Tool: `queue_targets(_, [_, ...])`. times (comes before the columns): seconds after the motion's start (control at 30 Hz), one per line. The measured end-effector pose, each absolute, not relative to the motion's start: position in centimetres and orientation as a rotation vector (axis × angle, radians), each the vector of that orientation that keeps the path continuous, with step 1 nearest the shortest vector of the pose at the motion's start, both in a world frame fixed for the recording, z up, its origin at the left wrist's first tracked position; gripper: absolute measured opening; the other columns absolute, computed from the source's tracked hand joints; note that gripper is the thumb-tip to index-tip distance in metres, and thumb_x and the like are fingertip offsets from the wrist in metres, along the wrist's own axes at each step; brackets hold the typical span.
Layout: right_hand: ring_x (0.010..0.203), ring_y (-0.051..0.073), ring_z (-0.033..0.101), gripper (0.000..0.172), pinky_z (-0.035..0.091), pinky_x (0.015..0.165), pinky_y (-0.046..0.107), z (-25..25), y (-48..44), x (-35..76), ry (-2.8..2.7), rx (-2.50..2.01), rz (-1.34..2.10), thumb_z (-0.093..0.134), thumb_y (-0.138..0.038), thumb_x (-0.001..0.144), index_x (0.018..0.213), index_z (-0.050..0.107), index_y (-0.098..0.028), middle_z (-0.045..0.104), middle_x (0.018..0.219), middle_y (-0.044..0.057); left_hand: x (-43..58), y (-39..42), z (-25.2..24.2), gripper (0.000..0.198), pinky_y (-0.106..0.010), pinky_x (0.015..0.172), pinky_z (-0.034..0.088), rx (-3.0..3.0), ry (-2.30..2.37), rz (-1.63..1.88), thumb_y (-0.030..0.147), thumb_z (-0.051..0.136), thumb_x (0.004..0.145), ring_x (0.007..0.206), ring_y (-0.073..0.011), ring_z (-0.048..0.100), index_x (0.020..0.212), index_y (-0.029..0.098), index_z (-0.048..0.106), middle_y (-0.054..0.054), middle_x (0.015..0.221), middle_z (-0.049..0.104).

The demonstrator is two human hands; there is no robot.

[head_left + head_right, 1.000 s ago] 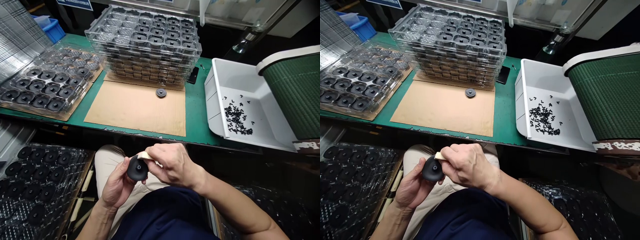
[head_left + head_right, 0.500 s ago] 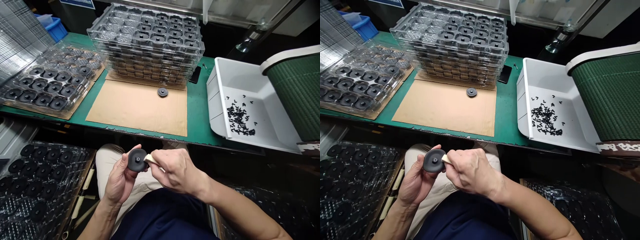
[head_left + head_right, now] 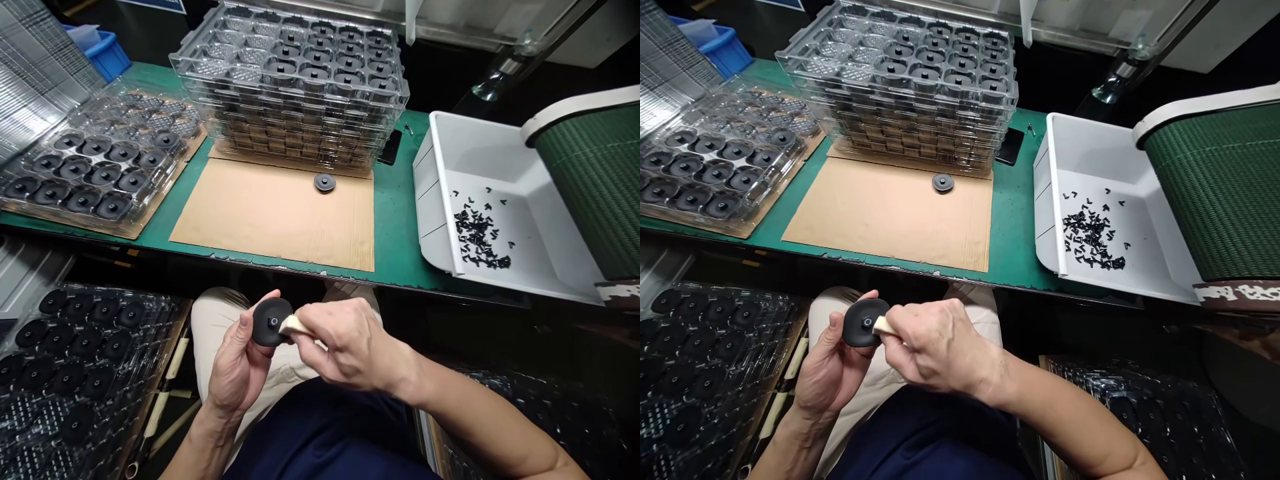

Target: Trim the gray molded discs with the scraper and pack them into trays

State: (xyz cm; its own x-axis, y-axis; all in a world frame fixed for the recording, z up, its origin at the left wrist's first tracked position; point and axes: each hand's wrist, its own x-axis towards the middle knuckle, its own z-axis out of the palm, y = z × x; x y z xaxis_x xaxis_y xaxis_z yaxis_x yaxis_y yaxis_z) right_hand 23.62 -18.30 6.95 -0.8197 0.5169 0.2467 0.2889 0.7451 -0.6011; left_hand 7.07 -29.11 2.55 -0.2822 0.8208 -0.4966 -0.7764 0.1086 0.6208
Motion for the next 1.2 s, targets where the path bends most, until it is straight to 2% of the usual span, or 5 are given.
queue_targets(0.2, [0.066,0.013,0.051,0.026,0.030,0.062,0.030,7.2,-17.4,23.5,-2.660,-0.401,0.585,0.042,-0.031,0.106,0.092,0.060,-0.018,0.061,0.078,0.001,7.1,-29.4,2.3,0.034,-0.027,0.058,0.061,0.099,0.881,1.337,0.048,0.079,0.086,0.066,-0.0185,0.069,0.087,0.014,0.081,-0.007,0.076,0.075])
queue_targets(0.47, [0.065,0.014,0.047,0.025,0.028,0.060,0.032,7.2,-17.1,23.8,-2.689,-0.400,0.512,0.044,-0.032,0.106,0.097,0.062,-0.018,0.058,0.079,0.000,7.3,-28.8,1.9,0.038,-0.029,0.054,0.060,0.026,0.858,1.308,0.051,0.080,0.084,0.064,-0.0191,0.067,0.089,0.014,0.081,-0.007,0.077,0.074])
queue_targets(0.63, [0.062,0.012,0.043,0.024,0.027,0.061,0.030,6.5,-17.5,24.0,-2.615,-0.535,0.619,0.045,-0.027,0.105,0.084,0.055,-0.018,0.053,0.072,-0.001,7.1,-28.6,2.2,0.052,-0.029,0.065,0.062,0.025,0.942,1.421,0.055,0.080,0.082,0.067,-0.0188,0.069,0.116,0.015,0.079,-0.008,0.088,0.078])
queue_targets(0.83, [0.076,0.017,0.044,0.017,0.033,0.068,0.030,7.0,-16.9,23.2,-2.724,-0.324,0.481,0.048,-0.023,0.104,0.102,0.064,-0.018,0.059,0.093,0.005,7.2,-28.9,1.8,0.044,-0.032,0.050,0.060,-0.006,0.805,1.276,0.056,0.079,0.082,0.061,-0.0211,0.066,0.085,0.012,0.080,-0.009,0.075,0.073])
queue_targets(1.2, [0.085,0.019,0.046,0.028,0.041,0.073,0.032,7.7,-15.2,21.8,-2.783,0.008,0.484,0.040,-0.021,0.106,0.113,0.067,-0.017,0.059,0.106,0.010,7.0,-29.1,1.3,0.048,-0.033,0.051,0.061,-0.075,0.670,1.236,0.059,0.079,0.082,0.060,-0.0228,0.069,0.091,0.012,0.080,-0.011,0.074,0.074])
